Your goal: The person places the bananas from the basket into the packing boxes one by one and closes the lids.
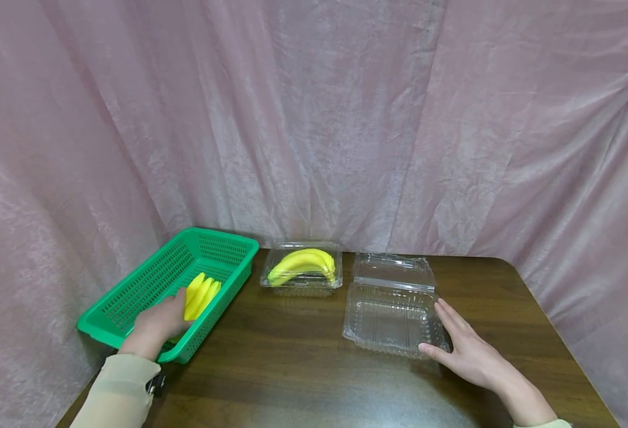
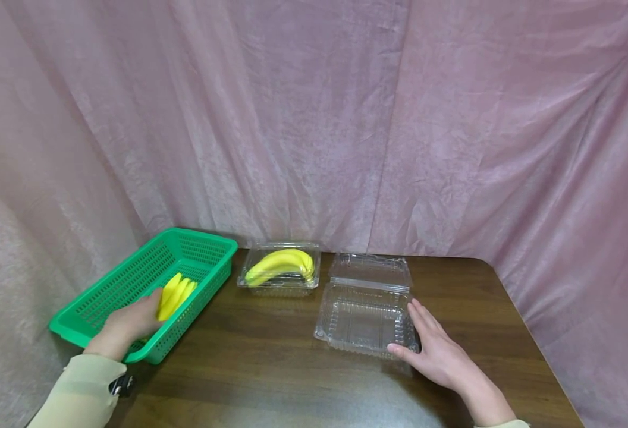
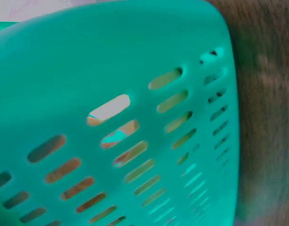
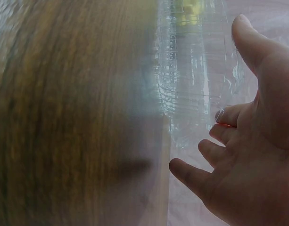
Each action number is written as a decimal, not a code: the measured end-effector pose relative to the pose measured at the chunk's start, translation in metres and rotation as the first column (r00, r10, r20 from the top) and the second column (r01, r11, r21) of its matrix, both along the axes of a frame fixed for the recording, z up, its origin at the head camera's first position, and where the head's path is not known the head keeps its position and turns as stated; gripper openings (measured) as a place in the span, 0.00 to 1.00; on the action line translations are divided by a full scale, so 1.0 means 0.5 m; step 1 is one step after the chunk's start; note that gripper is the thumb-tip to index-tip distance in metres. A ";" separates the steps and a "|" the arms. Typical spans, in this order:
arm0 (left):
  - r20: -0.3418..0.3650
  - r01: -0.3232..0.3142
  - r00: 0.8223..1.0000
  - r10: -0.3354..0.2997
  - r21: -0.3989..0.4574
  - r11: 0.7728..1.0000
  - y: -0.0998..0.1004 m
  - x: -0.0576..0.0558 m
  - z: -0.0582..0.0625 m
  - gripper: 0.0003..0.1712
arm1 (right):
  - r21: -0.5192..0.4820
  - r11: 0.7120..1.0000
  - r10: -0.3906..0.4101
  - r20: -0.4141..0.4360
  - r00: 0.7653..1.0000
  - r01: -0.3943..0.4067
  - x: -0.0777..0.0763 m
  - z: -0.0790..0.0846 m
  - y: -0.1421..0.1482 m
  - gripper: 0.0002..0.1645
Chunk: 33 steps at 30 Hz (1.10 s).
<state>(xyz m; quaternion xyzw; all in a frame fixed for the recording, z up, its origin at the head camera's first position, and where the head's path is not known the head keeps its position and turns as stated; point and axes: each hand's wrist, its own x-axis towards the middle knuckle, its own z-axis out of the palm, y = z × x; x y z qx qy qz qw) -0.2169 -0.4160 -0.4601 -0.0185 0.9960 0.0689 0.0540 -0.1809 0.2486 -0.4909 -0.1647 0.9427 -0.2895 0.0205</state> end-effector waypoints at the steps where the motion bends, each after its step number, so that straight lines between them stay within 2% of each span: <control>1: 0.005 -0.005 1.000 0.005 -0.019 1.000 0.002 0.004 0.007 0.62 | 0.000 1.000 0.001 -0.001 1.000 -0.001 0.000 0.000 0.000 0.65; 2: 0.033 -0.020 0.999 0.021 -0.025 0.999 0.013 0.012 0.024 0.60 | 0.001 1.000 0.000 0.000 1.000 0.000 0.000 0.001 0.000 0.65; 5: 0.044 -0.025 0.999 0.028 -0.053 0.998 0.023 0.026 0.044 0.55 | 0.003 1.000 -0.004 -0.001 1.000 0.004 0.000 0.002 0.001 0.65; 10: 0.048 0.016 0.999 -0.014 -0.055 0.998 0.038 0.044 0.059 0.49 | -0.001 1.000 -0.005 0.004 1.000 0.005 0.000 0.003 0.002 0.65; 14: 0.042 0.058 0.998 -0.056 -0.061 0.996 0.042 0.045 0.052 0.47 | -0.003 1.000 -0.002 0.012 1.000 0.002 0.000 0.002 0.002 0.65; 19: 0.018 0.075 0.997 -0.074 -0.060 0.995 0.038 0.039 0.033 0.44 | -0.009 1.000 0.007 0.003 1.000 -0.007 0.002 0.002 -0.001 0.64; 24: -0.008 0.090 0.996 -0.091 -0.067 0.994 0.039 0.032 0.032 0.41 | -0.003 1.000 0.001 0.011 1.000 -0.001 -0.002 0.003 0.000 0.65; 33: -0.014 0.102 0.995 -0.102 -0.039 0.994 0.035 0.024 0.031 0.51 | -0.004 1.000 0.006 0.004 1.000 -0.006 -0.001 0.003 0.000 0.64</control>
